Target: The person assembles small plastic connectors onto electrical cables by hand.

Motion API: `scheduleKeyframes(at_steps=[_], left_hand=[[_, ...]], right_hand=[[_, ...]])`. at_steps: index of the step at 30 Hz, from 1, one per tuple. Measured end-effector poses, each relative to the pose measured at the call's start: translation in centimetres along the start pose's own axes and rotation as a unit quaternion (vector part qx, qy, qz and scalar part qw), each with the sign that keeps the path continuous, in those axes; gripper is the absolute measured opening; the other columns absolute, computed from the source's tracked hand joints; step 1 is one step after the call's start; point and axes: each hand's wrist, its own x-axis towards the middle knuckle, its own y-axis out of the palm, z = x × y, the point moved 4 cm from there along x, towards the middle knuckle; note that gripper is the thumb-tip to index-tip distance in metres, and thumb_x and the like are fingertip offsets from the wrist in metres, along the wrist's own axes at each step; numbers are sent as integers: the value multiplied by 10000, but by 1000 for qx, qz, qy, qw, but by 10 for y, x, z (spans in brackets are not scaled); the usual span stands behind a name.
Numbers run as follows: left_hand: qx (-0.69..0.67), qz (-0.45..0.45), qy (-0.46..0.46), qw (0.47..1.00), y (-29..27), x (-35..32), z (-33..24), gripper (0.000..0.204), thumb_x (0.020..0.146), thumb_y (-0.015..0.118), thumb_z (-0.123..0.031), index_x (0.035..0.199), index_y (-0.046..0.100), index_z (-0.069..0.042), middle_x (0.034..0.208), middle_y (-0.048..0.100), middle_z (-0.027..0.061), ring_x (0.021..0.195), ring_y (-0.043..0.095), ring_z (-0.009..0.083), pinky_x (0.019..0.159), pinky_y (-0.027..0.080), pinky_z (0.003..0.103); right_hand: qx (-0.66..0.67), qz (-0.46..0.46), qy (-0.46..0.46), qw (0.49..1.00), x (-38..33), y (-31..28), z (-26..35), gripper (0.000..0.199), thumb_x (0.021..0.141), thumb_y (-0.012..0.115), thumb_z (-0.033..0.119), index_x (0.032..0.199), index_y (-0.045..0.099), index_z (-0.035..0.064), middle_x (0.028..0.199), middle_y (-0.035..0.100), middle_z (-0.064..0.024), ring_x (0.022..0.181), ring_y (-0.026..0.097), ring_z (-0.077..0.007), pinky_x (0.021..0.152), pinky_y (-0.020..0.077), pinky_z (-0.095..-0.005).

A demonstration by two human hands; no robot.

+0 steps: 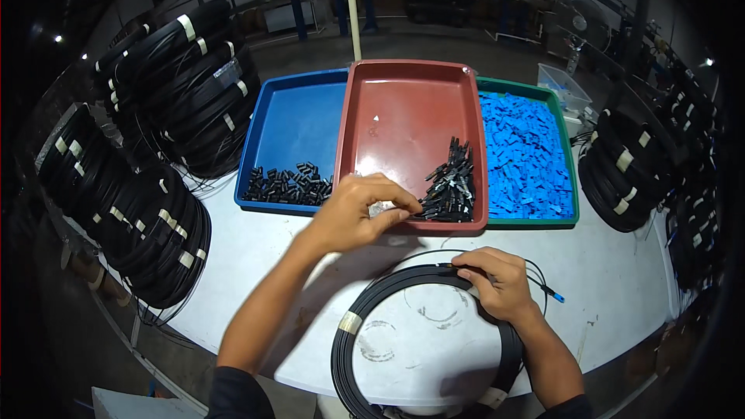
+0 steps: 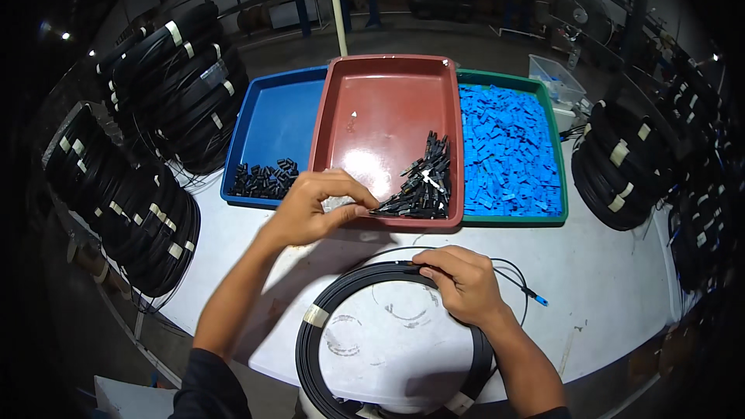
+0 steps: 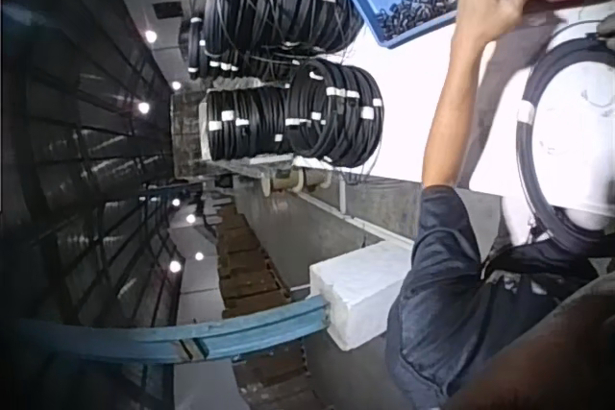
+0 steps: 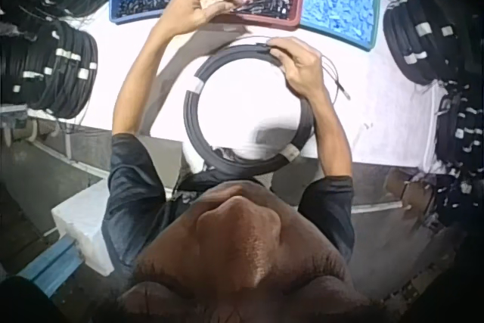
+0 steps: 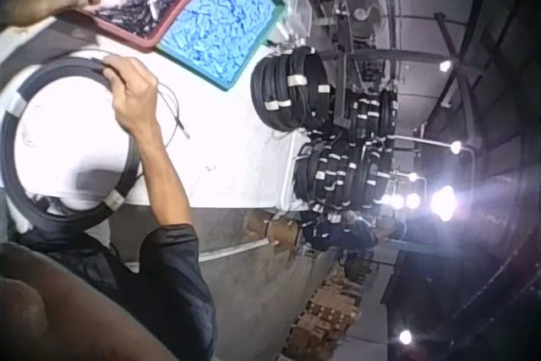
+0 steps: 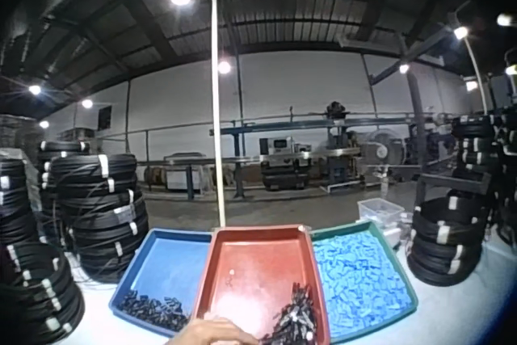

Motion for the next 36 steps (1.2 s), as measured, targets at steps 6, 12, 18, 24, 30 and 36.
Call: scheduleKeyframes(at_steps=[6,12,18,24,30,36], left_hand=[[-338,-133,-70,929,48,-25,-8,140,897,758,-16,1030,718,0,1095,714,120,1001,651,163,882,513,302],[-330,-150,-84,928,66,-39,-2,151,871,774,-25,1016,742,-1,1053,730,76,915,618,108,806,475,275],[-318,-161,-112,927,72,-44,-9,179,856,779,-26,1031,759,2,978,757,79,873,654,126,816,496,275],[-205,-142,-109,962,71,-46,-16,155,829,799,29,980,765,41,940,763,141,857,705,177,813,541,296],[-223,-129,-111,960,72,-48,-17,167,817,815,-8,982,791,11,922,772,137,833,709,183,800,540,298],[-235,-141,-112,955,72,-49,-16,150,816,821,-42,962,805,-15,891,777,124,816,709,182,787,541,309]], right_hand=[[20,-21,-19,999,1,1,2,184,834,735,-29,1011,742,23,914,738,-144,790,710,-293,713,557,-356],[8,-53,-31,998,0,-6,5,184,854,718,-23,1036,716,8,931,736,-154,802,712,-307,721,557,-370],[5,-73,-60,995,0,-10,11,160,866,707,-14,1025,704,-8,907,725,-160,773,704,-314,695,551,-376],[-20,-65,-78,995,0,-7,9,184,838,724,-24,1021,708,-9,891,718,-162,753,698,-311,675,547,-372],[-24,-56,-81,995,0,-6,10,191,826,725,-39,1015,713,-10,889,718,-161,758,700,-312,679,549,-372],[-24,-57,-80,995,1,-6,10,196,826,721,-46,1018,715,-11,890,720,-160,760,701,-311,686,550,-379]])
